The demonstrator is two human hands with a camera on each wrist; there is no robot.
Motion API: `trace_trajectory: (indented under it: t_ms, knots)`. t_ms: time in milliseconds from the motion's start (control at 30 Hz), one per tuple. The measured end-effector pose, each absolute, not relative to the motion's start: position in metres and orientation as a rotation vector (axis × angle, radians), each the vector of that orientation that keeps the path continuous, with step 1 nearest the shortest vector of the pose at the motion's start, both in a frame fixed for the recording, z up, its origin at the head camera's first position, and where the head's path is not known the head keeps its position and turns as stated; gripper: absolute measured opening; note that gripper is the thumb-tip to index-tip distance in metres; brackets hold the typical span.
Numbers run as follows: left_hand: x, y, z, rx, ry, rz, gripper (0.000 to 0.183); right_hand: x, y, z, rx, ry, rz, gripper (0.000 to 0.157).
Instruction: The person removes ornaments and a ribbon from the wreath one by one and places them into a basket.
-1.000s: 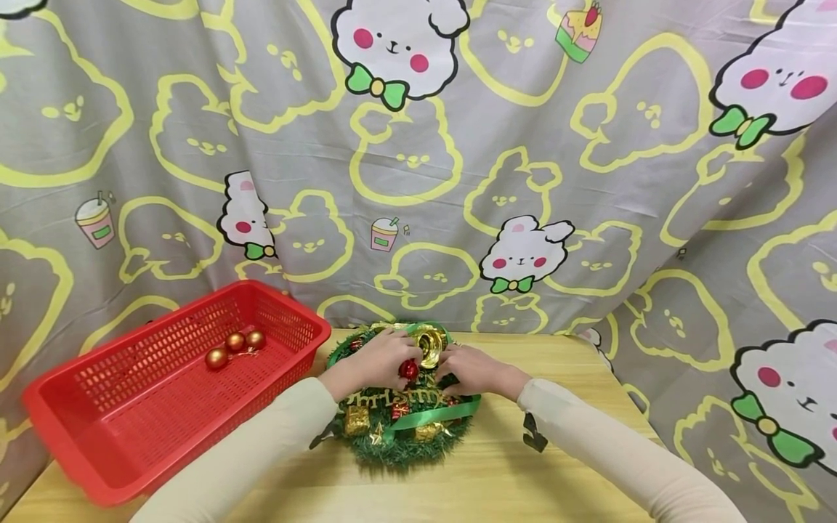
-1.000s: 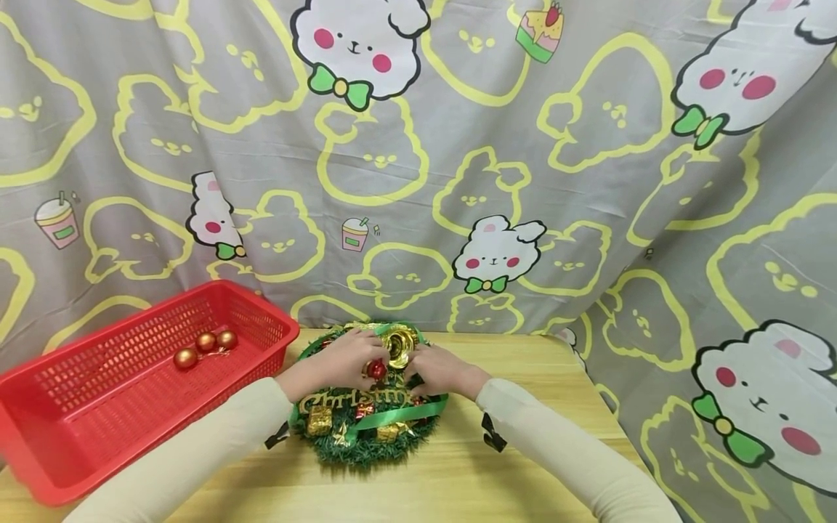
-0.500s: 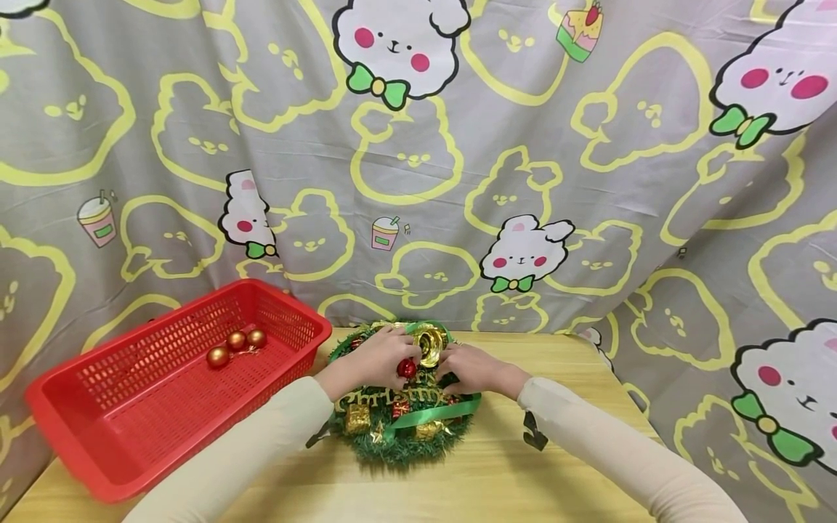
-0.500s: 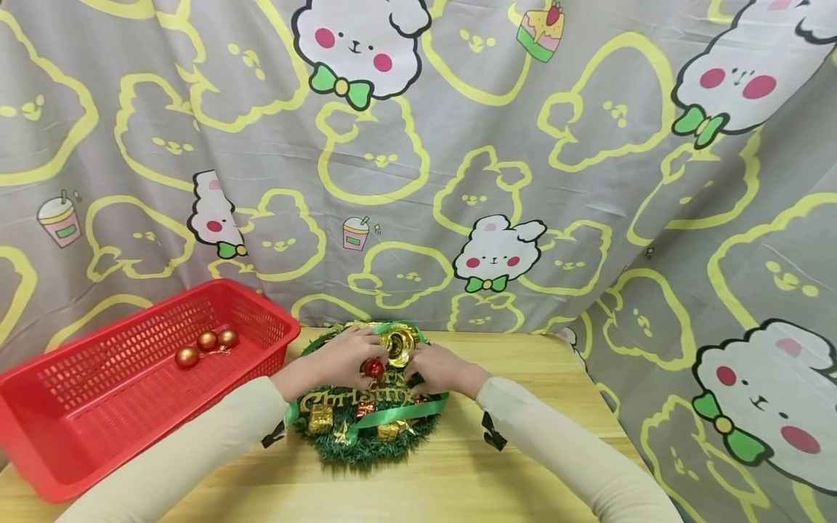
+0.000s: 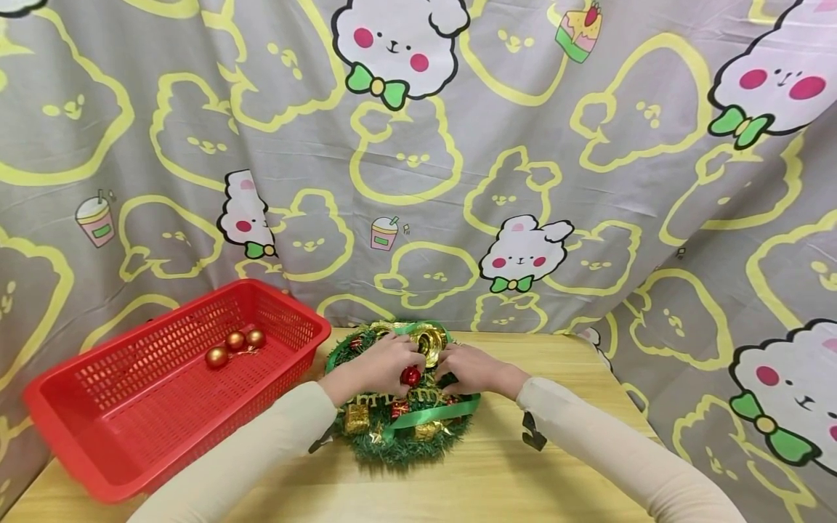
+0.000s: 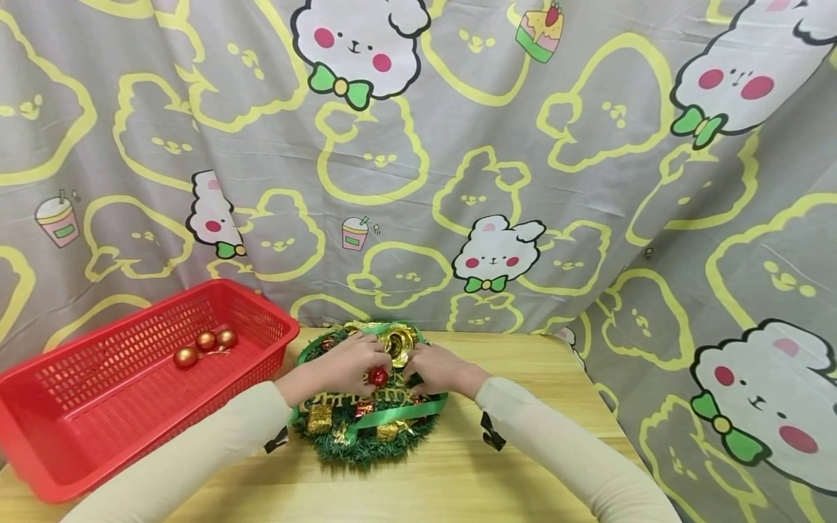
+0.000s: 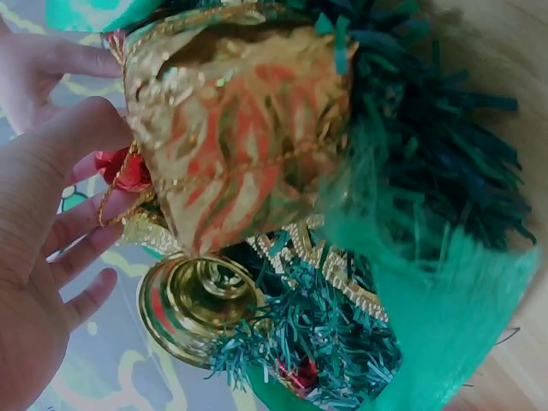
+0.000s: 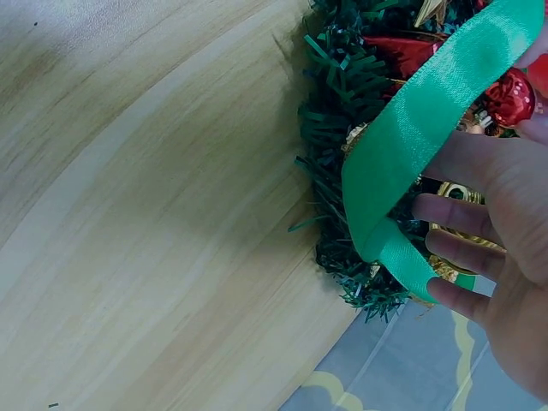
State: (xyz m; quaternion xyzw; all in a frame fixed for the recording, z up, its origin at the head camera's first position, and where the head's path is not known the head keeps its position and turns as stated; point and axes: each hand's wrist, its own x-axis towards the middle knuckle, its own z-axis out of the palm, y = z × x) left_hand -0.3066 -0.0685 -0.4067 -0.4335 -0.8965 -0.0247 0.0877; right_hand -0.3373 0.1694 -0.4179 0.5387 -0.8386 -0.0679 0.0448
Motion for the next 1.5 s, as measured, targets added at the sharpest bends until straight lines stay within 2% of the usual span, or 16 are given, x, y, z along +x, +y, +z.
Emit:
trace_trajectory:
  t_ms: [733,1500]
  knots:
    - [-0.300,-0.080,-0.392,-1.268,-2.602,-0.170,0.030,-0.338,0.167,-0.418,1.631,-2.592,-0.215,0.023]
    - [-0.308,-0.143,-0.359,-1.097,-2.480,-0.220,0.032,-0.334,0.170,-0.416,1.642,-2.586,-0.186,0.024]
